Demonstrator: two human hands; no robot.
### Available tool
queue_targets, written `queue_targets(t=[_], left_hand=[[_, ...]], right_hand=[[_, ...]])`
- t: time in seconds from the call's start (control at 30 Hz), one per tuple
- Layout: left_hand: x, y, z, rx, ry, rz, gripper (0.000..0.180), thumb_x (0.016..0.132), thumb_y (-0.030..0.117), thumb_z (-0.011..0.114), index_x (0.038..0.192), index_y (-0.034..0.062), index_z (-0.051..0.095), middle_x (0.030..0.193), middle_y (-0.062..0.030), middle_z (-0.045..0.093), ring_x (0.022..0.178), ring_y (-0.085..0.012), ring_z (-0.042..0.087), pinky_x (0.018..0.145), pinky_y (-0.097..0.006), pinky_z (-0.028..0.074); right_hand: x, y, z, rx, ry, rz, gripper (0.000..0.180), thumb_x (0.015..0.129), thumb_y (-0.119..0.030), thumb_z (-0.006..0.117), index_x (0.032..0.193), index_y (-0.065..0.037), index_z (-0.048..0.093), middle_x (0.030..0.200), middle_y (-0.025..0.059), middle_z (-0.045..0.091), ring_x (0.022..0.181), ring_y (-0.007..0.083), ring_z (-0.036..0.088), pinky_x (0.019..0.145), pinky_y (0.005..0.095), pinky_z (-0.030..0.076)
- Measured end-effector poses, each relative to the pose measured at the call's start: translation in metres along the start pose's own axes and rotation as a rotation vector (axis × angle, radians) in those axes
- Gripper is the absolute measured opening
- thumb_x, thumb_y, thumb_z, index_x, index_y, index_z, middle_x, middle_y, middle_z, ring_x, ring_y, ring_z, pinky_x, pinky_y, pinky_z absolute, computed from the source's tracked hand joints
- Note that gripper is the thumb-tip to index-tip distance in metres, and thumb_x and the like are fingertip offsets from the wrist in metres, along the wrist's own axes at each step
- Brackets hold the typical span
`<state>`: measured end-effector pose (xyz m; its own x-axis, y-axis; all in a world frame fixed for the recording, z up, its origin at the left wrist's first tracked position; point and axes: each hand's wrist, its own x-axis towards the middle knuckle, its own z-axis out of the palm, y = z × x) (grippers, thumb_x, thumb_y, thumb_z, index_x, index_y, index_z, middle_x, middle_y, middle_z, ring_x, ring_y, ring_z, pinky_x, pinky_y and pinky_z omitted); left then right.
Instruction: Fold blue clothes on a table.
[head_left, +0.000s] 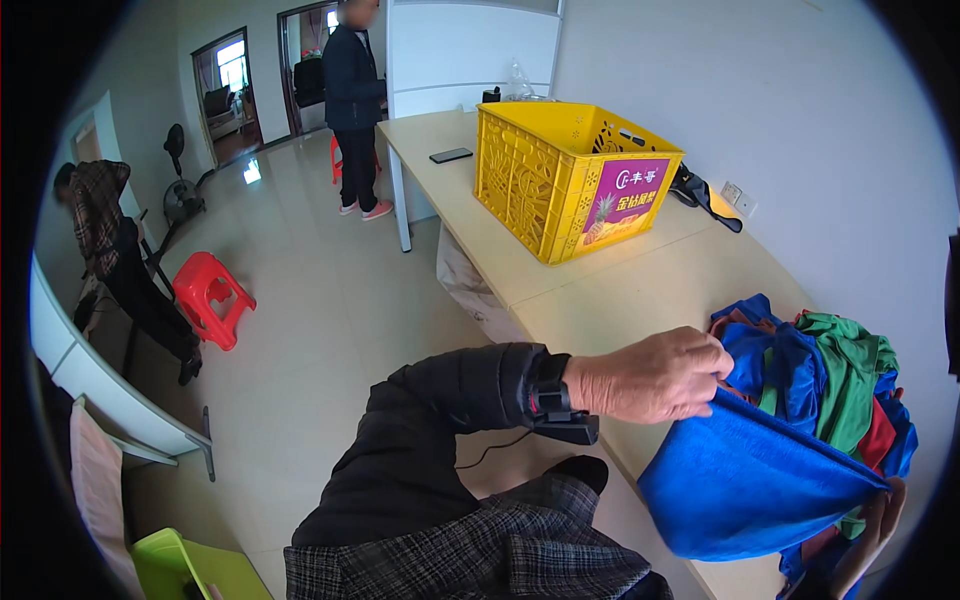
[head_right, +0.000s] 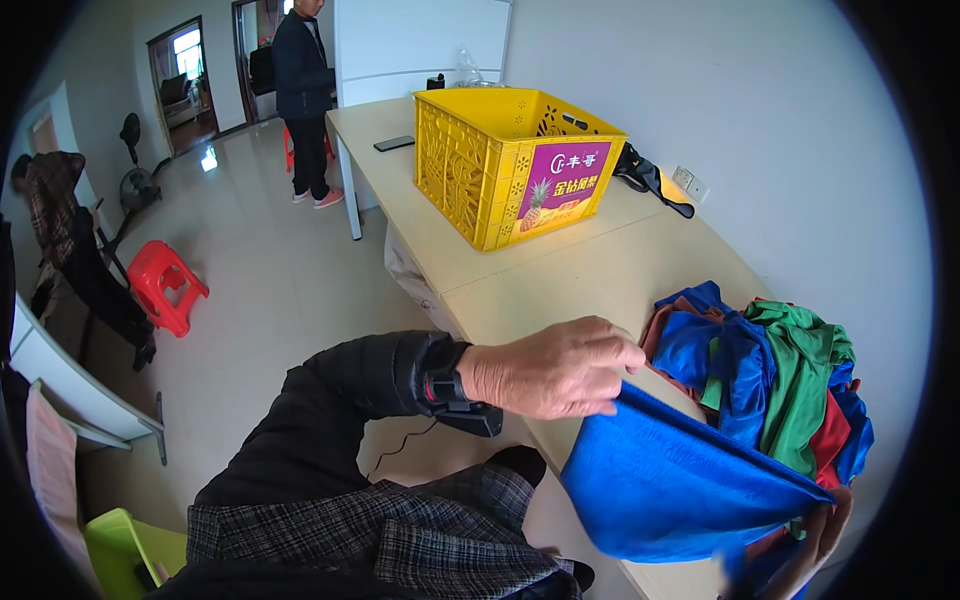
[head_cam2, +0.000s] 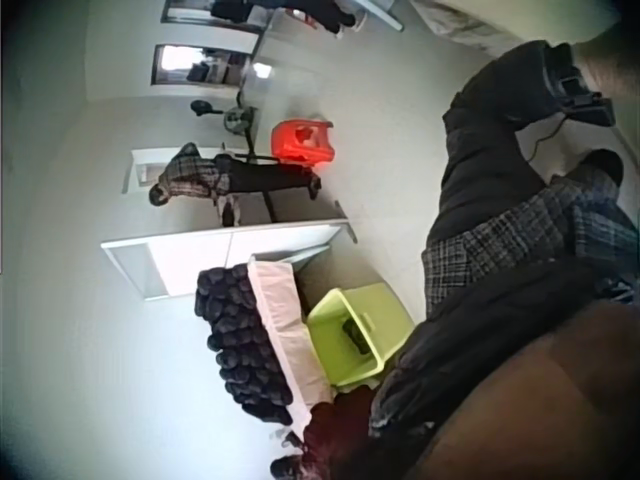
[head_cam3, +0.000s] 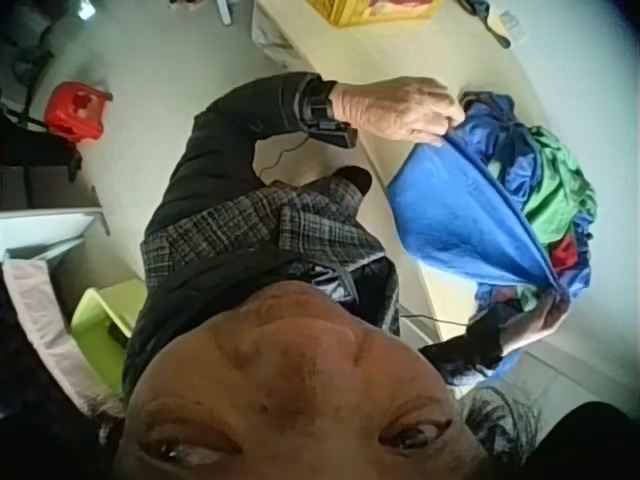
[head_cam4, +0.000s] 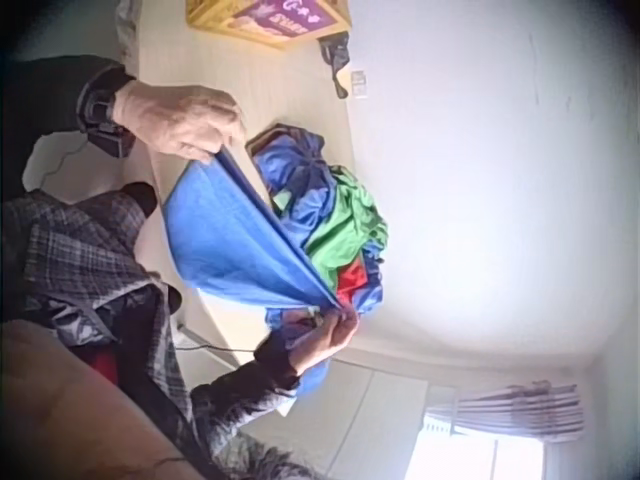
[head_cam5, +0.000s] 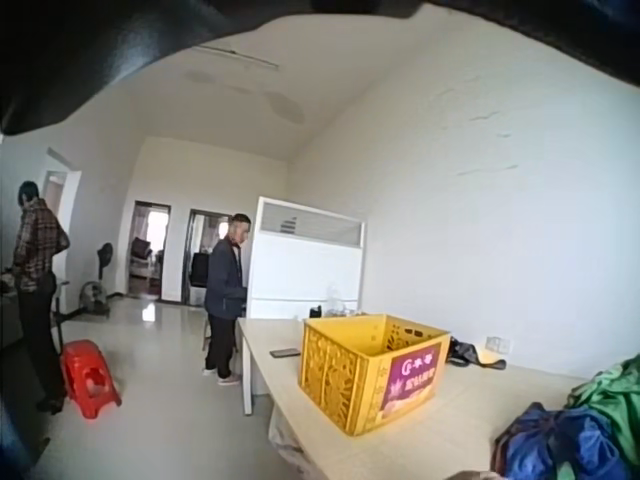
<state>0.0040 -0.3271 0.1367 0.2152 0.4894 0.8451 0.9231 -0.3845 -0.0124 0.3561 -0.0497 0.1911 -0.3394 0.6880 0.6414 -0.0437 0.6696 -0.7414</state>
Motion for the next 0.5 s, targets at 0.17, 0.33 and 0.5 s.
queue_targets(t=[0.17,0.33,0.5], left_hand=[[0.016,-0.014,-0.006,-0.139,-0.038,-0.173,0.022,0.088,0.019,0.074,0.081,0.0034,0.059,0.098,-0.0068,0.062,0.09,-0.0221,0.062,0.077,-0.034,0.052],[0.035,-0.007,-0.022,-0.393,-0.111,-0.422,0.016,0.089,0.011,0.072,0.089,0.0027,0.059,0.092,-0.0056,0.064,0.087,-0.0197,0.064,0.075,-0.031,0.052],[0.038,0.005,-0.017,-0.55,-0.058,-0.415,0.017,0.091,0.005,0.068,0.107,0.0036,0.06,0.097,-0.0048,0.066,0.093,-0.0168,0.064,0.082,-0.029,0.051]], right_hand=[[0.002,-0.007,-0.023,-0.033,-0.125,0.041,0.032,0.092,-0.006,0.063,0.123,0.0,0.063,0.107,0.0089,0.065,0.095,0.0195,0.058,0.092,0.0327,0.044],[0.001,0.017,-0.064,0.065,-0.112,0.28,0.036,0.093,-0.006,0.061,0.128,0.003,0.059,0.117,0.0122,0.063,0.106,0.0245,0.057,0.098,0.0394,0.042],[0.007,0.044,-0.097,0.187,-0.317,0.251,0.036,0.101,-0.02,0.058,0.135,-0.008,0.057,0.097,-0.001,0.062,0.075,0.0031,0.05,0.068,0.0174,0.04]])
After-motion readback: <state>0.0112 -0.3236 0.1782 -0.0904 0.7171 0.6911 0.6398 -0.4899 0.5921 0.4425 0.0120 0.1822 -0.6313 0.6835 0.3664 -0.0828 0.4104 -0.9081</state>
